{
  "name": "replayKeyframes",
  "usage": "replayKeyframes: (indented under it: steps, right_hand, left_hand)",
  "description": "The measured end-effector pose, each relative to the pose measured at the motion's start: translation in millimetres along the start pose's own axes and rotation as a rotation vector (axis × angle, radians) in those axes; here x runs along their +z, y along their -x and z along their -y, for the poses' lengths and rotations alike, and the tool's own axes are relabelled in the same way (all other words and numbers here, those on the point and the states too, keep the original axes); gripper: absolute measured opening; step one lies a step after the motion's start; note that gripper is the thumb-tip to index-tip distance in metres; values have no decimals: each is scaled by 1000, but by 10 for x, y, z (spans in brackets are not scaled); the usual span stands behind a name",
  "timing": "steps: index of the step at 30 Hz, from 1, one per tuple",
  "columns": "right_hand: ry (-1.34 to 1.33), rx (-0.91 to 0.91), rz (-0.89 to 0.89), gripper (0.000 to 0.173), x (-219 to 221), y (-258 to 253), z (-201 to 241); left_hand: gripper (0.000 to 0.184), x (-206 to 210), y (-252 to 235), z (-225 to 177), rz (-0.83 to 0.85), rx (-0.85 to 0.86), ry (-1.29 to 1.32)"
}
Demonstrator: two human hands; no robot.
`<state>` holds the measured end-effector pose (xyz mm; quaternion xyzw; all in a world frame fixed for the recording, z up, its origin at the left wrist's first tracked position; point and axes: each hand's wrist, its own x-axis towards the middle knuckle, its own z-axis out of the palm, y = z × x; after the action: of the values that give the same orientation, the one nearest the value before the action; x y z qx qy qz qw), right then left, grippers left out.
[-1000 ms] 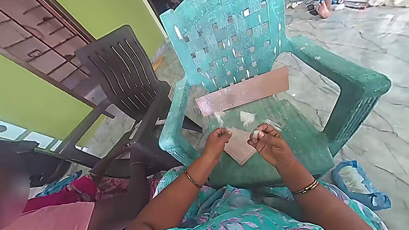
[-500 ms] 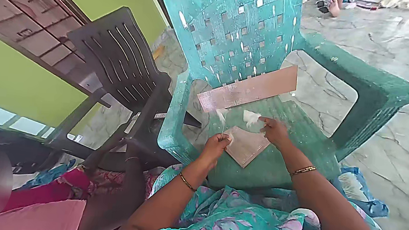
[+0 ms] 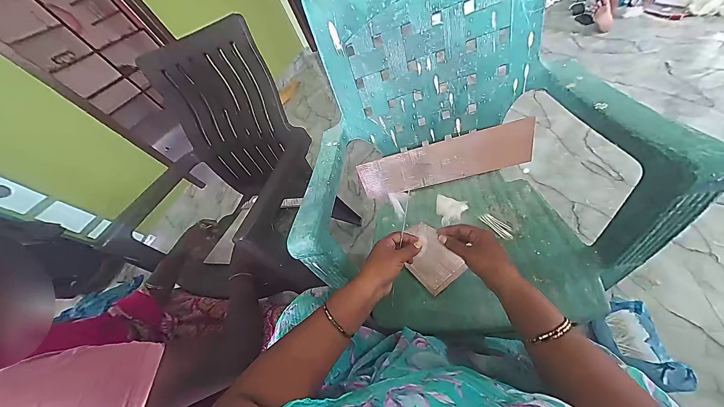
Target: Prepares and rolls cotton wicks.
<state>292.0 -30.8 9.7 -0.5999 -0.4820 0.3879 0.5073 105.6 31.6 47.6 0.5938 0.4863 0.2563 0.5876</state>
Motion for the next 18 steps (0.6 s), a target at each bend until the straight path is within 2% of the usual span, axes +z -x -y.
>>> replayKeyframes:
  steps: [3,5,9,14,18]
  right_hand:
    - [-187,85,70,20,165,137,70]
    - [-262,82,-18,9,229,144,61]
    - [-439,123,-92,9,193,111,47]
    - [-649,187,-58,10,247,164,100]
    - [-711,197,-124,11,277,163,91]
  left_hand:
    - [6,49,25,-22,51,32,18]
    - [4,58,43,-29,64,59,4]
    - [2,6,57,-50,46,84,-17]
    - [17,-2,88,-51,91,71,58]
    - [4,40,80,-13,90,79,64]
